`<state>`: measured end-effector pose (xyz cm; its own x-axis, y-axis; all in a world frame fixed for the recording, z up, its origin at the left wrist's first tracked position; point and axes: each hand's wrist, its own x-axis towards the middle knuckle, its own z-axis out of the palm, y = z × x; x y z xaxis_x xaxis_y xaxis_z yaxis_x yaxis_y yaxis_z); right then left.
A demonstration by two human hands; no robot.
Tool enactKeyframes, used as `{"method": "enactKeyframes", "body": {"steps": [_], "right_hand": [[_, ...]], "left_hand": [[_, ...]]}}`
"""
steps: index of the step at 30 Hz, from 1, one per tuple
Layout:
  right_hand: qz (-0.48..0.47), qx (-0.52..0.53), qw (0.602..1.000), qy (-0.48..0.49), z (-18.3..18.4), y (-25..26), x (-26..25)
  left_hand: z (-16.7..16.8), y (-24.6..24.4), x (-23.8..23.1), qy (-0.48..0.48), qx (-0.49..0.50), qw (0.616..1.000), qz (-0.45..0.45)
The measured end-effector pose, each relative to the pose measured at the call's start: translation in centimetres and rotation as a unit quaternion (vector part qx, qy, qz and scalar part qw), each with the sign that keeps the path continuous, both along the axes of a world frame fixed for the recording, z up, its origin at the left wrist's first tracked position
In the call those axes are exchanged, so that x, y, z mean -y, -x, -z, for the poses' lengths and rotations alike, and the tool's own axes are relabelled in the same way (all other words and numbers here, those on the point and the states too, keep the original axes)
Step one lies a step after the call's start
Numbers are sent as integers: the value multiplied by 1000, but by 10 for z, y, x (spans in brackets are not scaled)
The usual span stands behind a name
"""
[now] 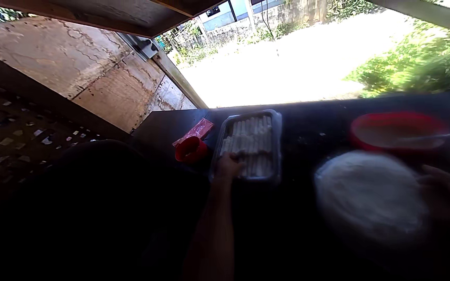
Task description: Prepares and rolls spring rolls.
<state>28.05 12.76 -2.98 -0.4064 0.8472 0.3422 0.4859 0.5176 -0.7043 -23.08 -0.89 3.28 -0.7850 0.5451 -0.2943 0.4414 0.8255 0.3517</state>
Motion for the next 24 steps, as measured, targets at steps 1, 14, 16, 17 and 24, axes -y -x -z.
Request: {"method": "enactKeyframes", "body": {"steps": [1,14,16,17,24], "right_hand": [[1,-5,1000,2,1,-1,0],[9,58,998,-37,-14,-6,11],[5,70,996,-48,-16,-8,14],[1,73,996,-55,-17,-9,15],[-10,54,997,-49,-5,-18,16]], "left_hand": [[-1,3,4,10,2,1000,13],[-3,10,23,-12,15,999,32],[-10,4,23,-31,23,999,11],[-15,-1,22,-37,36,999,1],[-2,2,12,-17,2,1000,9]]}}
